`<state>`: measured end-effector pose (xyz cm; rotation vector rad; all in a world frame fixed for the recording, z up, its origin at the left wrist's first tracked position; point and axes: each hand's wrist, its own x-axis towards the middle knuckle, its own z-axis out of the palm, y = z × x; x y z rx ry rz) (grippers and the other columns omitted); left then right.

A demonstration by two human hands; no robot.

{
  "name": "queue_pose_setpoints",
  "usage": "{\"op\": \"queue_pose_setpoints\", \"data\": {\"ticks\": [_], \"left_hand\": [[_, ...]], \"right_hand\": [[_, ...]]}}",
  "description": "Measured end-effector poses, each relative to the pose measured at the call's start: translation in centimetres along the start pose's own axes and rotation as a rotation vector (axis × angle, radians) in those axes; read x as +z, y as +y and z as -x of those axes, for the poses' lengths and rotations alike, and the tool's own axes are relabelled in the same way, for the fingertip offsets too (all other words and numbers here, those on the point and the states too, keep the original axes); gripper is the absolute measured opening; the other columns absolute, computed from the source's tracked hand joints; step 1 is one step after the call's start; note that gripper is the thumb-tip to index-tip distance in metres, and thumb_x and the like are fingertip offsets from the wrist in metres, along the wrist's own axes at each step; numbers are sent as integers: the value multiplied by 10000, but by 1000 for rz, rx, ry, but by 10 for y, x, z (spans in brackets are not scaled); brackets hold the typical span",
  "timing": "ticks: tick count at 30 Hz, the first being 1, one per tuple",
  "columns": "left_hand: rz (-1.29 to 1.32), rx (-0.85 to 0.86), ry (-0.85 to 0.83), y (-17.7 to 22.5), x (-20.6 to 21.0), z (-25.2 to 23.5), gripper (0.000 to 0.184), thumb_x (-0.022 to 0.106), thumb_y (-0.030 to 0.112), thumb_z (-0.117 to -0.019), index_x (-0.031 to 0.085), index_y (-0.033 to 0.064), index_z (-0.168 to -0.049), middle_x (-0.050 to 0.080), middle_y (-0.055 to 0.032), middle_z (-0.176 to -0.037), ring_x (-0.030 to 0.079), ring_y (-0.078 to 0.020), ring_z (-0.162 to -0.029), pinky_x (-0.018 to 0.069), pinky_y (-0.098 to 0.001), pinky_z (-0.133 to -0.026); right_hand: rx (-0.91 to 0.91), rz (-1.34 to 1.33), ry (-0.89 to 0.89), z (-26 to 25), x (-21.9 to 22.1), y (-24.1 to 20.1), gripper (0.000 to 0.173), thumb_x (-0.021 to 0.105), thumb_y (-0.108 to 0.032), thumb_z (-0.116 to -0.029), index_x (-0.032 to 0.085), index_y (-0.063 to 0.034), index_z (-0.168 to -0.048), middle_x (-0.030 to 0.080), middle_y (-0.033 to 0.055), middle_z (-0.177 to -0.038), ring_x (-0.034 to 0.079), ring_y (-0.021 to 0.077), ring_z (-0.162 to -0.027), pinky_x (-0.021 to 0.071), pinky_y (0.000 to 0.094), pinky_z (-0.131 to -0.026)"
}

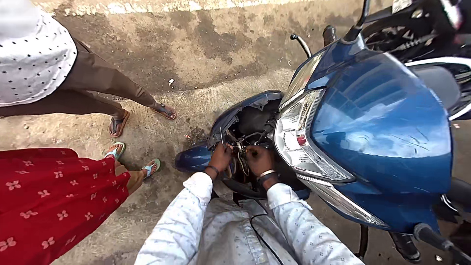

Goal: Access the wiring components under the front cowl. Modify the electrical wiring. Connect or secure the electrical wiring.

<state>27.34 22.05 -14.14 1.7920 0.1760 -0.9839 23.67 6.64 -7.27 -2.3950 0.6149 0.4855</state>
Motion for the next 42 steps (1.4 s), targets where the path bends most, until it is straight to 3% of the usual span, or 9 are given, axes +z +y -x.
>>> {"op": "queue_pose_setpoints", "data": {"ticks": [3,5,7,12,22,26,36,38,42], "left_hand": [[91,-29,88,-4,21,-12,331,482,236,-1095,546,-33,-1279,656,-228,-1080,661,-346,-996,525,-549,-921],[169,-87,149,0,31,-9,392,477,235,-1096,494,-29,-1385,659,-246,-1161,662,-357,-1077,513,-557,-975],[232,-110,193,1,38,-10,361,474,235,-1095,508,-14,-1354,662,-229,-1134,666,-342,-1046,522,-545,-944],[221,-167,157,9,43,-7,387,465,244,-1098,482,-10,-1390,666,-232,-1130,669,-360,-1043,521,-561,-935],[224,-306,254,31,47,-5,456,477,269,-1096,420,-6,-1455,674,-241,-1181,684,-365,-1087,530,-548,-960],[211,-268,241,29,54,-5,475,468,260,-1101,369,15,-1496,681,-233,-1156,695,-362,-1051,542,-543,-941],[220,-268,229,29,53,-7,467,464,259,-1101,372,11,-1486,688,-230,-1110,701,-358,-1021,548,-543,-920],[196,-255,212,28,51,-7,471,470,255,-1098,373,7,-1488,683,-237,-1124,696,-366,-1034,545,-551,-926],[130,-243,184,30,47,-9,452,467,255,-1098,389,8,-1469,682,-238,-1137,693,-368,-1061,540,-551,-939]], "right_hand": [[2,94,6,-21,18,6,256,618,-158,-1005,751,-44,-1191,749,171,-1136,717,330,-1072,537,557,-984],[42,73,1,-28,27,10,270,618,-166,-1010,741,-46,-1218,751,158,-1154,719,316,-1083,535,550,-995],[77,44,0,-33,29,10,258,629,-158,-1004,750,-58,-1209,761,149,-1126,727,310,-1055,537,553,-971],[102,-10,15,-43,28,11,197,664,-157,-988,781,-58,-1112,778,125,-990,744,253,-912,571,505,-881],[151,-41,4,-45,30,6,168,676,-153,-983,793,-84,-1083,781,96,-978,742,221,-882,571,491,-858],[151,-57,-17,-47,29,9,167,686,-154,-975,795,-84,-1080,780,88,-969,739,195,-863,580,456,-843],[122,-74,-41,-50,28,12,151,687,-144,-974,790,-74,-1061,774,87,-958,733,183,-838,583,439,-828],[96,-73,-57,-51,26,11,161,683,-133,-978,779,-62,-1087,771,98,-993,732,191,-868,580,437,-848],[-6,55,-199,-59,19,11,286,597,-141,-1027,724,-119,-1283,749,115,-1163,717,262,-1042,532,511,-963]]}}
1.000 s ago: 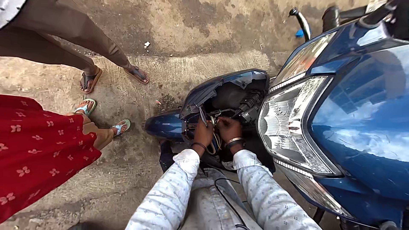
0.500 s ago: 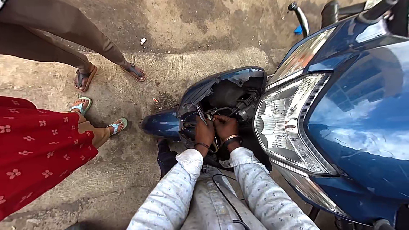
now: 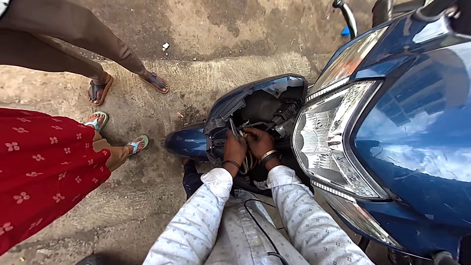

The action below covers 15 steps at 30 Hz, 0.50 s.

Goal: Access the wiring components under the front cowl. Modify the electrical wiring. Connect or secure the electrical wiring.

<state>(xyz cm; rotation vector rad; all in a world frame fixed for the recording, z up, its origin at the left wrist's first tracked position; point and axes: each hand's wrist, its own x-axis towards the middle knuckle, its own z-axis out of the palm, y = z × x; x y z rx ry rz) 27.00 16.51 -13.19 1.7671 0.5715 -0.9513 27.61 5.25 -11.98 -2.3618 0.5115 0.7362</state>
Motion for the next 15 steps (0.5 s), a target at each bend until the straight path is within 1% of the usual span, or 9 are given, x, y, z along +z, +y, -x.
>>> {"op": "queue_pose_setpoints", "data": {"ticks": [1,2,3,5,7,11,13,15], "left_hand": [[-19,-4,-13,2,-2,0,439,460,255,-1102,392,9,-1459,678,-244,-1149,691,-372,-1072,537,-553,-943],[-40,-4,-25,4,-4,-1,429,456,252,-1102,399,5,-1449,675,-249,-1162,688,-377,-1083,534,-556,-950],[-68,-1,-38,7,-6,-2,421,449,250,-1103,406,0,-1439,672,-251,-1170,684,-380,-1092,531,-557,-955],[-125,13,-66,12,-10,-4,408,438,251,-1106,417,-1,-1426,675,-247,-1149,688,-380,-1073,534,-559,-940],[-166,18,-89,15,-12,-4,403,429,251,-1108,413,4,-1426,678,-241,-1132,693,-378,-1052,537,-557,-928],[-181,27,-92,14,-11,-7,404,431,249,-1108,416,4,-1429,684,-228,-1112,698,-363,-1031,542,-546,-926],[-177,31,-90,12,-11,-9,379,434,246,-1106,432,4,-1397,685,-223,-1089,702,-356,-1011,548,-543,-911],[-160,33,-98,9,-12,-11,389,413,276,-1116,425,4,-1395,686,-207,-1075,705,-341,-991,554,-530,-903]], "right_hand": [[-29,51,-44,-2,-4,-1,301,577,-149,-1039,715,-129,-1306,739,118,-1202,706,279,-1092,514,528,-996],[-52,87,-86,-4,-8,-2,298,566,-155,-1047,715,-126,-1304,728,122,-1235,691,288,-1139,498,534,-1030],[-68,105,-117,-6,-11,-2,284,571,-160,-1050,723,-121,-1287,726,123,-1240,684,287,-1156,492,531,-1043],[-77,86,-129,-8,-15,0,246,606,-149,-1036,741,-94,-1234,742,128,-1186,697,277,-1119,504,513,-1021],[-72,51,-127,-10,-18,3,225,611,-128,-1032,753,-72,-1197,749,138,-1156,707,276,-1090,512,501,-1010],[-76,-67,-112,-8,-19,9,157,679,-79,-988,757,-17,-1109,753,154,-1074,727,239,-959,562,441,-925],[-112,-108,-96,-6,-18,13,149,685,-76,-982,756,-6,-1092,754,155,-1063,726,223,-951,561,423,-923],[-133,-140,-68,-6,-15,14,142,681,-74,-982,757,2,-1074,755,156,-1031,723,212,-911,566,413,-892]]}}
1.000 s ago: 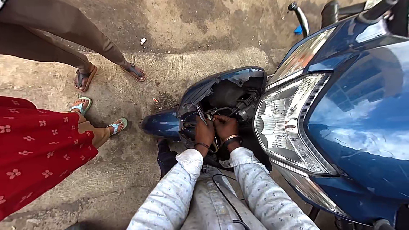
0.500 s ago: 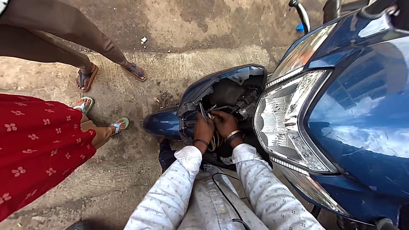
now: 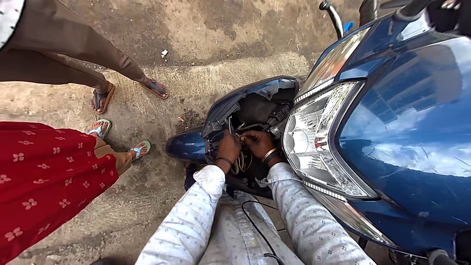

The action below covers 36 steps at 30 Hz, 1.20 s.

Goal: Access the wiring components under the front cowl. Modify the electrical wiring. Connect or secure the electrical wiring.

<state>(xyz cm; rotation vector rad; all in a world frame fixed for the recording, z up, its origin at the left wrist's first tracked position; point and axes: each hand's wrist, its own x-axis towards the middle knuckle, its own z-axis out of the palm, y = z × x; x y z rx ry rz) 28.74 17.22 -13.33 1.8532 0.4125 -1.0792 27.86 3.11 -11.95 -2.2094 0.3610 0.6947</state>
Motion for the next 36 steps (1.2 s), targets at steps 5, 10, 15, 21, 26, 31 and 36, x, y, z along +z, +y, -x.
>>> {"op": "queue_pose_setpoints", "data": {"ticks": [5,10,15,21,26,31,36], "left_hand": [[94,32,-27,-12,-5,5,352,416,288,-1125,532,-9,-1274,670,-181,-1031,668,-306,-953,528,-505,-899],[105,20,-70,-7,-11,7,343,434,259,-1121,558,-29,-1260,654,-212,-1083,654,-330,-1000,511,-523,-930],[34,-8,-60,-2,-9,3,365,416,263,-1121,563,-40,-1262,648,-264,-1146,648,-390,-1084,494,-575,-967],[19,39,-27,-5,-3,8,339,412,238,-1120,550,-36,-1264,654,-249,-1102,660,-378,-1041,510,-554,-941],[-11,55,-35,-4,-4,9,334,428,234,-1114,564,-41,-1248,653,-255,-1123,658,-380,-1067,505,-553,-958],[52,77,-44,-7,-5,7,311,431,220,-1116,588,-43,-1173,646,-248,-1041,649,-376,-983,506,-556,-908],[58,66,-57,-6,-6,7,313,428,222,-1117,589,-39,-1175,645,-247,-1071,648,-373,-1008,502,-556,-926]], "right_hand": [[-34,113,111,3,7,-5,108,718,-105,-925,780,-28,-968,749,141,-902,699,246,-795,548,473,-778],[-80,259,83,8,5,-14,135,712,-135,-927,778,-24,-964,750,162,-964,714,312,-872,543,539,-834],[-122,290,80,12,5,-15,148,698,-118,-935,776,-8,-998,748,176,-1014,714,328,-867,548,543,-820],[-545,442,245,6,15,9,113,670,-40,-902,765,16,-925,756,182,-984,750,347,-864,596,531,-731],[-481,489,152,4,12,3,160,639,-54,-961,766,12,-1031,748,193,-1095,748,370,-932,598,550,-779],[-380,275,260,10,21,10,242,631,-36,-989,721,56,-1194,756,227,-1082,753,386,-967,583,552,-900],[-156,82,237,19,12,7,213,639,-24,-983,713,54,-1166,754,218,-1045,749,317,-909,587,486,-884]]}}
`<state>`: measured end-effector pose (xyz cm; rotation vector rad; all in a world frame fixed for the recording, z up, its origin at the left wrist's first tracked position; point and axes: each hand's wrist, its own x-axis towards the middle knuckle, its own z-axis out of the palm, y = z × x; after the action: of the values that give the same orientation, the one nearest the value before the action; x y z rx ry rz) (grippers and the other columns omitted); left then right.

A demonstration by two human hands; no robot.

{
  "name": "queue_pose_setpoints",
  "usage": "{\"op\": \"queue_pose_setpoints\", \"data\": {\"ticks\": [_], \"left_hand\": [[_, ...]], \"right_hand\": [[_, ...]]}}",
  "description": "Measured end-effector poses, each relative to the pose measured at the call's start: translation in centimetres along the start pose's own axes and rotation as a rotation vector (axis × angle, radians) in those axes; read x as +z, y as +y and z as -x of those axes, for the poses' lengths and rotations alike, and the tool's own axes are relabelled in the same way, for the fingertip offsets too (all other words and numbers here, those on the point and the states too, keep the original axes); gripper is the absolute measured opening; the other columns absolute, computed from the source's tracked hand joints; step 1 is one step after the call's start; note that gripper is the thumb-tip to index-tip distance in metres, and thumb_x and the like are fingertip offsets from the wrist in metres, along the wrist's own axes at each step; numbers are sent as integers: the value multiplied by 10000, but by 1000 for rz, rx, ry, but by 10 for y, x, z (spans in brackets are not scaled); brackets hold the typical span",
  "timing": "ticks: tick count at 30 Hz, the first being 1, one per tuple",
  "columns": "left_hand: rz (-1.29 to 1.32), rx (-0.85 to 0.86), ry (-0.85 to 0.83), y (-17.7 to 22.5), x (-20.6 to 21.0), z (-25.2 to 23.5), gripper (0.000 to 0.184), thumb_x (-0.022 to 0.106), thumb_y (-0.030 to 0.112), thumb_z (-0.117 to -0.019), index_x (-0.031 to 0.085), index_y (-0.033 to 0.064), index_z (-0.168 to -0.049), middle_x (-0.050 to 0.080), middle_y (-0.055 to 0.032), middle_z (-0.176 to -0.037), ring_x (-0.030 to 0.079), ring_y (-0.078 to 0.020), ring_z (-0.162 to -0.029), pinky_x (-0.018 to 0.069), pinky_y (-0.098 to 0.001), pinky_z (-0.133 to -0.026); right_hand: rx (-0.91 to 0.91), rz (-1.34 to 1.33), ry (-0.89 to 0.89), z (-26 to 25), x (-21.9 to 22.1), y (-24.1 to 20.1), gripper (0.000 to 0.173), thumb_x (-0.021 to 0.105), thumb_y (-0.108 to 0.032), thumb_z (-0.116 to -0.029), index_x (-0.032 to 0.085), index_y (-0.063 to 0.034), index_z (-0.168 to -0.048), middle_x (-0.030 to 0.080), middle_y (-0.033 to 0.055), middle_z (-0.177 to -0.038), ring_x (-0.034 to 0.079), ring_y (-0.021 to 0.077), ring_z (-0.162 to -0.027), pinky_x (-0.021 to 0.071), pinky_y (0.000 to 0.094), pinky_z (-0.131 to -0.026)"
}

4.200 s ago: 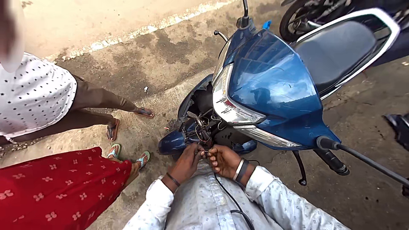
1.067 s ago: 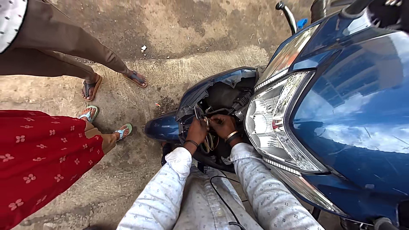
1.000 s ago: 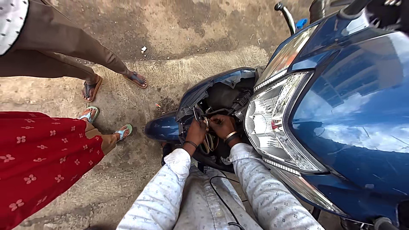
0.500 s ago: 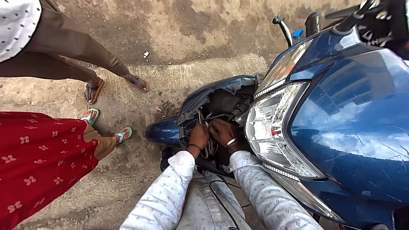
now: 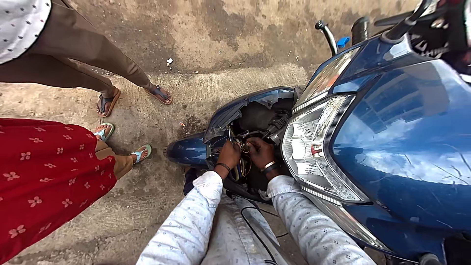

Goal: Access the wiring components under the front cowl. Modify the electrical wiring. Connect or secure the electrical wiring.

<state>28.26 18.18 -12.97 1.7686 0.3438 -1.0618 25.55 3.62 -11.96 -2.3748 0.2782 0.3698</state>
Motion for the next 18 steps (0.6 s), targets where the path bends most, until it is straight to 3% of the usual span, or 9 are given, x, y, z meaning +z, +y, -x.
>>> {"op": "queue_pose_setpoints", "data": {"ticks": [2,3,6,8,13,16,18], "left_hand": [[4,4,-4,0,-1,-1,315,428,225,-1118,593,-40,-1166,644,-244,-1060,647,-370,-1003,504,-554,-921],[7,-3,-6,0,0,0,320,429,231,-1118,596,-38,-1164,643,-242,-1048,646,-369,-991,506,-555,-910],[-1,-19,-8,0,-1,-1,343,431,260,-1118,598,-34,-1174,645,-243,-1048,648,-376,-990,508,-565,-904],[-24,-25,-5,2,-2,-1,360,430,272,-1118,603,-38,-1183,650,-247,-1063,650,-379,-1006,506,-567,-917],[-114,-49,-1,4,-7,-1,351,424,258,-1117,609,-38,-1156,655,-247,-1073,660,-377,-1026,512,-556,-924],[-175,-67,11,13,-7,1,331,441,248,-1108,602,-29,-1189,662,-244,-1104,664,-378,-1061,515,-555,-937],[-241,-64,31,17,-4,3,346,431,238,-1107,575,-31,-1269,670,-250,-1162,669,-381,-1119,520,-550,-977]], "right_hand": [[-71,24,30,2,1,6,183,674,-31,-947,761,39,-1091,766,200,-953,737,286,-768,598,468,-772],[-124,29,41,2,3,8,178,685,-29,-937,775,35,-1076,771,194,-958,743,282,-782,601,463,-780],[-279,72,36,0,9,10,183,681,-6,-933,787,28,-1078,769,192,-1099,759,322,-1016,589,482,-953],[-335,114,14,-2,9,6,191,675,16,-927,789,27,-1080,759,198,-1138,744,350,-1068,571,509,-978],[-294,242,-263,-24,-1,-2,219,613,-41,-978,778,-32,-1120,713,156,-1254,681,330,-1170,529,531,-1010],[-283,247,-311,-34,-1,-5,197,638,20,-908,774,-8,-1048,717,169,-1154,693,343,-1072,547,556,-939],[-230,295,-369,-37,0,-9,169,682,-29,-857,750,-14,-1012,691,150,-1147,673,330,-1050,543,546,-910]]}}
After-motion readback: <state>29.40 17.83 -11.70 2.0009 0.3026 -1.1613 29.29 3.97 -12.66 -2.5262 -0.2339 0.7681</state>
